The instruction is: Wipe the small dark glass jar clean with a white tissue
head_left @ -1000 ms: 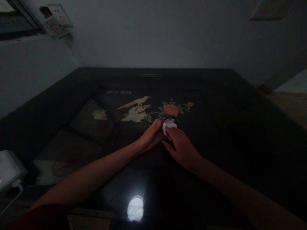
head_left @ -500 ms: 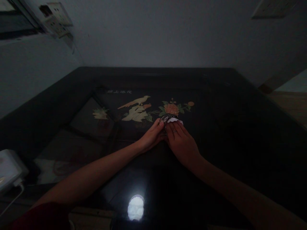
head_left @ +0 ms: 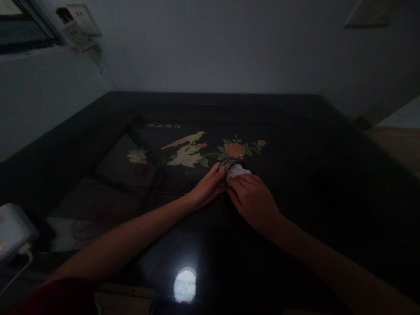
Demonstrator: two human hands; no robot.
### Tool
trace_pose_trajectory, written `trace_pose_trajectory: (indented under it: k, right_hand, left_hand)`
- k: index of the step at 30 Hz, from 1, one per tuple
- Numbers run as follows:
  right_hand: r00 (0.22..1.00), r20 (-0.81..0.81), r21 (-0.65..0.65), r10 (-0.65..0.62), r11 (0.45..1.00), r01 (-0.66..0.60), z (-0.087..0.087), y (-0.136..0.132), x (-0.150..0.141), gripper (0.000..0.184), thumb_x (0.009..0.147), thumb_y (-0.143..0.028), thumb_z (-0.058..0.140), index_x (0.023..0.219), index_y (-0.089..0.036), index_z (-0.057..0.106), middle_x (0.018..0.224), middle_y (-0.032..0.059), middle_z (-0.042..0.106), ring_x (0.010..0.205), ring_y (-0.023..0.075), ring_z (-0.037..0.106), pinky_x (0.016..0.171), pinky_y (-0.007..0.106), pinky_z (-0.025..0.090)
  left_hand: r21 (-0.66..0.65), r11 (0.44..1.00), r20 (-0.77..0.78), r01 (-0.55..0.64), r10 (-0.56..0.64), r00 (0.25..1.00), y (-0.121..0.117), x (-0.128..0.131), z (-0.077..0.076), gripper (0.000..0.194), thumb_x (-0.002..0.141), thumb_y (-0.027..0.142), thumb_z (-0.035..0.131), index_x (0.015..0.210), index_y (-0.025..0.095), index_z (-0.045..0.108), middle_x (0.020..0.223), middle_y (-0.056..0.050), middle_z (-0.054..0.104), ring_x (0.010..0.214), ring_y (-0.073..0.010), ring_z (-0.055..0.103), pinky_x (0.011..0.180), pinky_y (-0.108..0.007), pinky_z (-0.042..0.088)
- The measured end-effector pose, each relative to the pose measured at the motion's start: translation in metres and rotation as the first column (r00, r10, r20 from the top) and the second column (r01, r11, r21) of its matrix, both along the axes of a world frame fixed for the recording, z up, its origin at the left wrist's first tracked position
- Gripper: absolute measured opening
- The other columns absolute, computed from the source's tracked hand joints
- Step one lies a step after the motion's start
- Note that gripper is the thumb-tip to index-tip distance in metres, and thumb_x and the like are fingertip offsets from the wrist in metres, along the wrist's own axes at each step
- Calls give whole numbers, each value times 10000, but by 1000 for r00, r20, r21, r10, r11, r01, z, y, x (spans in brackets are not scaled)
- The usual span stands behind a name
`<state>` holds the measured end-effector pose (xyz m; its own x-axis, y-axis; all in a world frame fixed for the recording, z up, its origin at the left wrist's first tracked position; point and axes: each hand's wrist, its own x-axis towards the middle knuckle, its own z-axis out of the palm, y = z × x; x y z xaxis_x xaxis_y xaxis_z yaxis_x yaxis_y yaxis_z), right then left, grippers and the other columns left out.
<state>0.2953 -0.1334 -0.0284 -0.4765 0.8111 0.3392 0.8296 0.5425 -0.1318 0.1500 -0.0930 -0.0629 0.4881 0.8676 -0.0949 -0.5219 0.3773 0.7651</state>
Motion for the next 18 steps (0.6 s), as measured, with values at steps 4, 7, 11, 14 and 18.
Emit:
trace_pose_trajectory:
  k: [4,7,11,14,18]
  right_hand:
    - [961,-275,-114,23,992,-56,-3,2,3,164,876,-156,527,987,-149,648,962,115,719,900,244,666,811,387,528]
    - [935,-347,-88,73,990,-110,-9,2,1,250,867,-162,524,1104,-141,602,1067,138,694,1007,264,644,857,422,532]
    - [962,-240,-37,127,989,-140,-15,0,-2,416,849,-141,532,1250,-35,510,1225,229,616,1226,311,518,973,486,485]
    - [990,-84,41,116,993,-113,-18,2,-3,432,853,-127,524,1256,28,504,1274,275,577,1265,335,480,1023,504,449]
    - [993,107,162,45,985,-62,-22,4,-3,393,891,-109,466,1258,19,525,1258,255,602,1213,331,533,1054,512,416]
  left_hand:
    - [-18,999,8,-29,29,1000,0,-1,0,262,828,361,654,1021,196,590,935,-18,614,848,-135,590,746,-243,479]
    - [-16,1000,23,-20,20,1000,2,-1,-4,294,842,400,627,1050,195,590,973,-39,635,906,-173,613,793,-289,487]
    - [-37,999,43,0,2,999,4,-2,-8,321,849,426,612,1073,198,582,1092,-64,635,1017,-202,605,857,-325,484]
    - [-40,999,36,3,-2,999,3,-1,-6,316,844,419,621,1070,201,580,1119,-64,628,1042,-196,599,862,-308,482]
    - [-29,1000,1,-2,2,1000,1,0,-2,328,823,426,644,1066,218,574,1113,-51,615,1003,-186,604,795,-278,483]
